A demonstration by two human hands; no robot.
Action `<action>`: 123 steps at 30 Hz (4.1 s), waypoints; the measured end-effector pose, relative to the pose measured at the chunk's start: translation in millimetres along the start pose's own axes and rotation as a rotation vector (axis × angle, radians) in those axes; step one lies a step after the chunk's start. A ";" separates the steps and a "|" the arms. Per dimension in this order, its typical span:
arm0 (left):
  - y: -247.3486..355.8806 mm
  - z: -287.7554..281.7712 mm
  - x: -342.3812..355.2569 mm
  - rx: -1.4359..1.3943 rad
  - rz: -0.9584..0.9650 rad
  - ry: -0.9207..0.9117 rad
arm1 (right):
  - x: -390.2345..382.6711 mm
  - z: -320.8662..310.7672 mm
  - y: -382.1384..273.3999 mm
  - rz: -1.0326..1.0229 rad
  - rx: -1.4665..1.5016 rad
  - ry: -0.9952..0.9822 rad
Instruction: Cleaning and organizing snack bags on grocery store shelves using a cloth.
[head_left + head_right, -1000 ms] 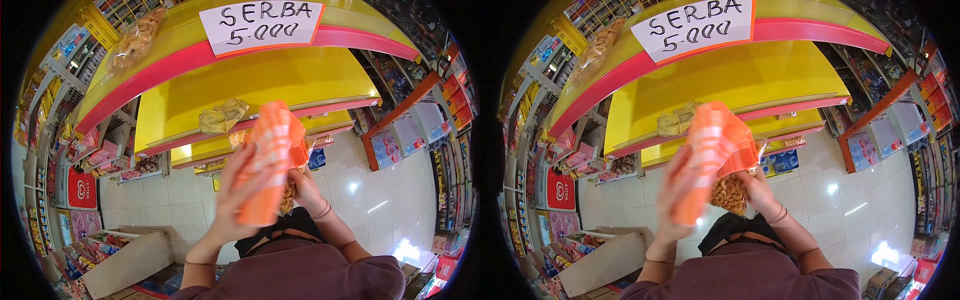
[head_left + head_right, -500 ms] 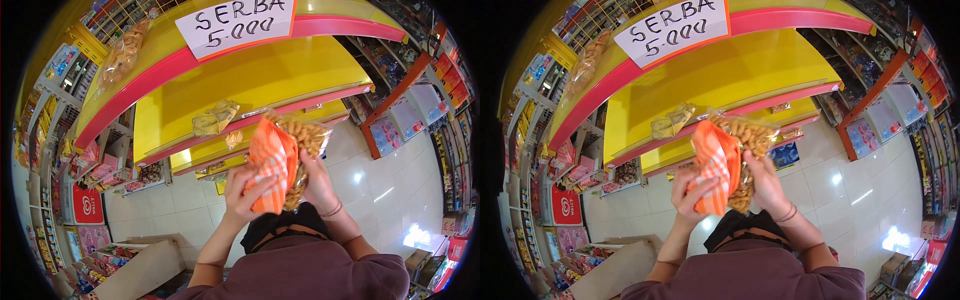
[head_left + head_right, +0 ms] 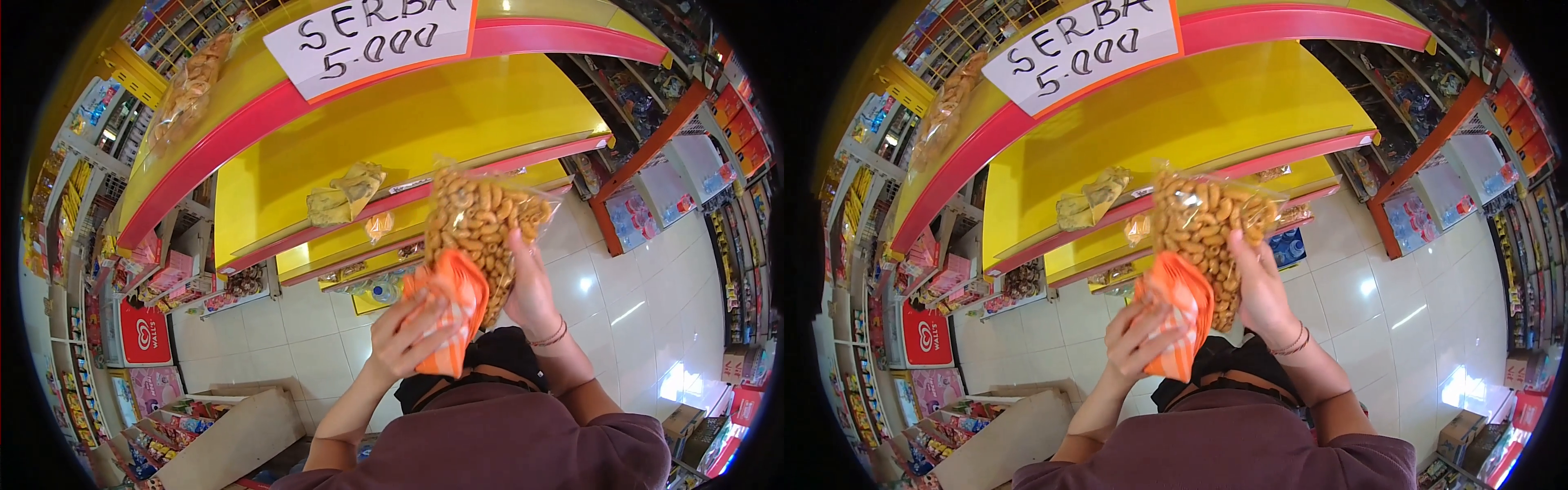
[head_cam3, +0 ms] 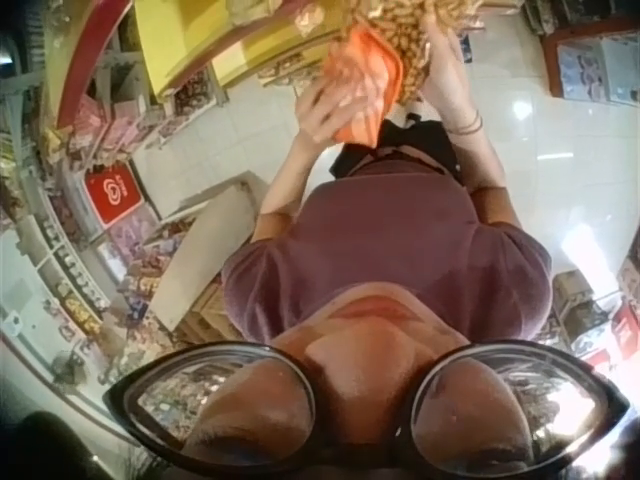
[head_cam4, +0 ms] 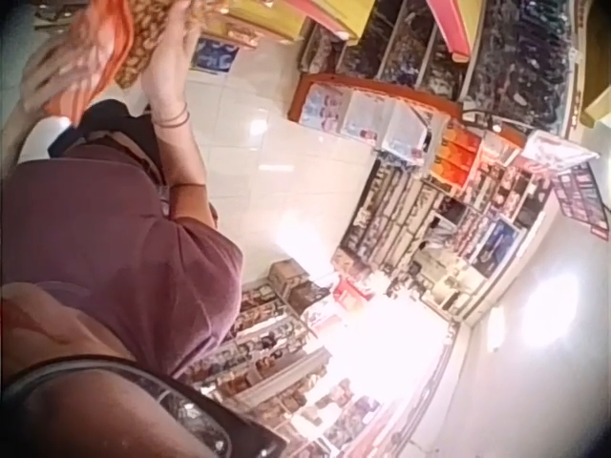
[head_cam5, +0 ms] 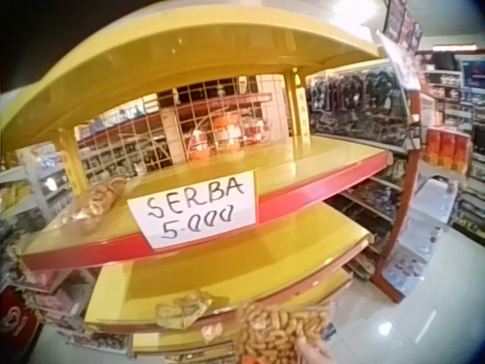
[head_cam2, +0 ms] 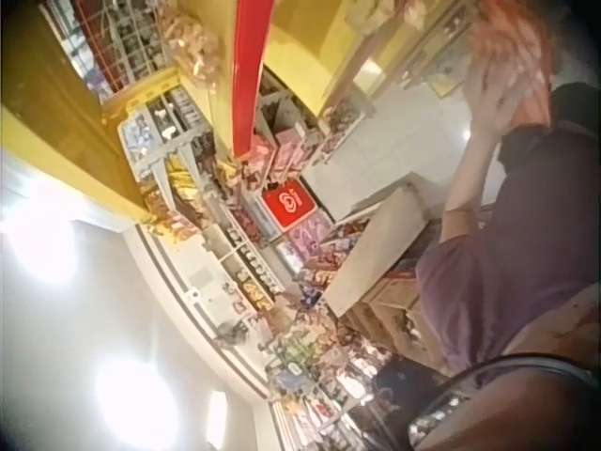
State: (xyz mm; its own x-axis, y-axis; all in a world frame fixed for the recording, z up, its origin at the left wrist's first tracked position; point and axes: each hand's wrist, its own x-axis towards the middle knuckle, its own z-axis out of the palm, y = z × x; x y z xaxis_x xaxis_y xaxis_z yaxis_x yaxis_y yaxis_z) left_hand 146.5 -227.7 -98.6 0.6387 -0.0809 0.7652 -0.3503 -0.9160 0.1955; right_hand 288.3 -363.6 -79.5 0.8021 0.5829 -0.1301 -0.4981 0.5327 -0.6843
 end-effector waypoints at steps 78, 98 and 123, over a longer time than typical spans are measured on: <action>-18.9 46.2 50.5 -0.018 0.010 0.194 | -5.9 -12.7 31.3 -0.125 -0.117 -0.380; -42.0 31.0 -56.8 -0.086 0.043 0.037 | 23.9 15.1 -44.5 -0.137 0.032 -0.155; -31.6 37.6 38.0 -0.283 -0.268 -0.086 | 19.8 -11.5 -42.9 -0.273 -0.065 0.010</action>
State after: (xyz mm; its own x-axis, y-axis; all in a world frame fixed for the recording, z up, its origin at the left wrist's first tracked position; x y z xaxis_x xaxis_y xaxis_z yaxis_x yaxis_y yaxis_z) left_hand 207.6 -216.6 -98.8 0.7840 0.1026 0.6122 -0.3304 -0.7660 0.5515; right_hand 329.3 -381.9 -61.0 0.9071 0.4168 0.0581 -0.2414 0.6285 -0.7394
